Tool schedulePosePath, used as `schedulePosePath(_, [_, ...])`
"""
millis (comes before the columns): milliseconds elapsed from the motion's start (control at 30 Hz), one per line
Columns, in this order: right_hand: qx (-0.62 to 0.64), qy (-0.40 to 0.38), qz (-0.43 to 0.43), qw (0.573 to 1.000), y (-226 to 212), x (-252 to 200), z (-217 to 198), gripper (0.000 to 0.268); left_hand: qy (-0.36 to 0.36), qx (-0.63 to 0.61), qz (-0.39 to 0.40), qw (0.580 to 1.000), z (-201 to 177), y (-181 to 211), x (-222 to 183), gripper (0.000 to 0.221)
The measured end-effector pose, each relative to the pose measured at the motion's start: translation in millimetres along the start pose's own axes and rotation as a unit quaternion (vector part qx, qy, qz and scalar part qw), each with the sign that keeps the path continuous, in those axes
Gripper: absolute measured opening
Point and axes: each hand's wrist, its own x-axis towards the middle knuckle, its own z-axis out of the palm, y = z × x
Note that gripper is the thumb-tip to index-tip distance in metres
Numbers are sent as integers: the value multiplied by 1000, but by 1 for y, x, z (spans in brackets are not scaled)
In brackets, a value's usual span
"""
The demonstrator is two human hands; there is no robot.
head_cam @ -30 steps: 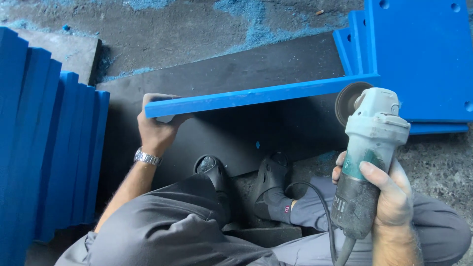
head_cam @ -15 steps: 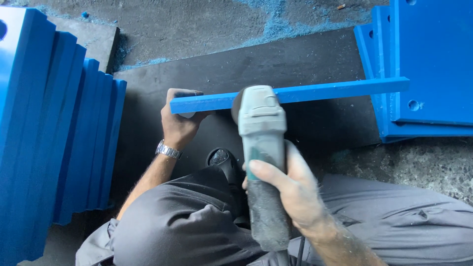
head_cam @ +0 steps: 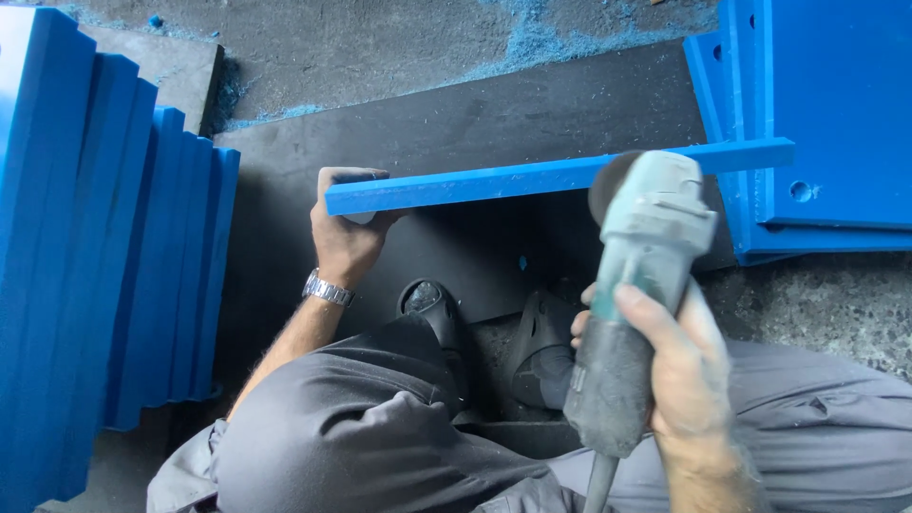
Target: Grinding the edges of blue plastic square plates using a hand-held angle grinder in a manufacturing environment.
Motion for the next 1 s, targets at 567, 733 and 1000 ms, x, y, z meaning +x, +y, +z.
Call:
schedulePosePath(567, [46, 21, 2, 999, -25, 28, -91, 43, -3, 46, 32, 998, -4, 4, 3, 57])
schedulePosePath(733, [54, 82, -51, 994, -28, 39, -99, 43, -1, 89, 3, 996, -4, 1, 4, 60])
schedulePosePath(1000, [-61, -132, -19, 989, -2, 35, -53, 58, -3, 62, 5, 998, -5, -2, 4, 59])
